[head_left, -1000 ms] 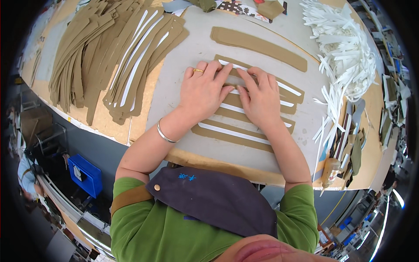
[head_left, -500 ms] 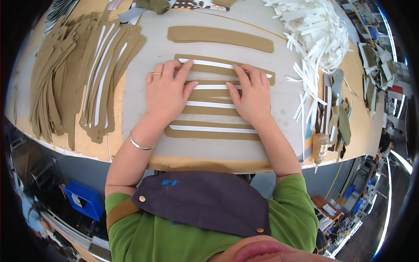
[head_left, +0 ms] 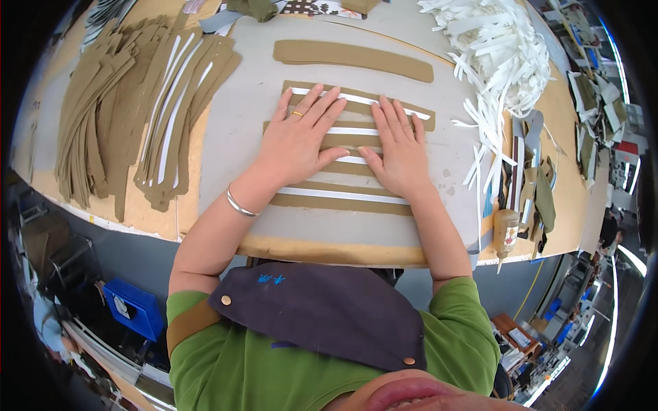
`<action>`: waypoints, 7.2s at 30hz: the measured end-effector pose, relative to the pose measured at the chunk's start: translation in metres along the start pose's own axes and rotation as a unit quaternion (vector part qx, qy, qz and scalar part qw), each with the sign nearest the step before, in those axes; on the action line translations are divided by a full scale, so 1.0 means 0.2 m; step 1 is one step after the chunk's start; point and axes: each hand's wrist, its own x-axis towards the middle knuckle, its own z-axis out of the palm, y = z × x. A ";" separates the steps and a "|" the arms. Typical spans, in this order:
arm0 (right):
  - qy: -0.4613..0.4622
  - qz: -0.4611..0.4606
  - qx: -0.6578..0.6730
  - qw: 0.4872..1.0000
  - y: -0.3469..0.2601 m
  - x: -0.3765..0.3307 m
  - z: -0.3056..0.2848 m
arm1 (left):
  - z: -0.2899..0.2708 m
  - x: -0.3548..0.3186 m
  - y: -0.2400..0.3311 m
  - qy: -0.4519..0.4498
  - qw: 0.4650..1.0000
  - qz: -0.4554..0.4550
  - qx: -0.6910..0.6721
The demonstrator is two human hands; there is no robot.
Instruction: Applying adhesive and lining to pre-cut leather strap components.
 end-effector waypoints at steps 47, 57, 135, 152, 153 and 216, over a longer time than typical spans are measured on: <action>-0.020 0.155 0.249 0.956 0.17 -0.16 -0.24 | -0.30 -0.16 -0.01 -0.104 0.969 -0.137 -0.176; -0.089 -0.064 0.351 0.930 0.02 -0.19 -0.44 | -0.31 -0.12 0.13 0.070 0.985 0.046 -0.154; -0.096 0.094 0.648 0.750 -0.32 0.15 0.13 | -1.28 -1.28 0.43 -0.076 0.891 0.163 -0.417; 0.035 -0.003 0.488 0.872 -0.30 0.03 0.14 | -1.09 -0.01 0.65 -0.496 0.489 0.578 -0.424; 0.033 -0.032 0.495 0.868 -0.35 0.06 0.13 | -1.00 0.08 0.44 -0.548 0.635 0.273 -0.471; 0.161 0.306 0.107 0.932 0.26 0.03 -0.02 | -0.13 0.11 -0.26 0.065 0.946 -0.270 -0.168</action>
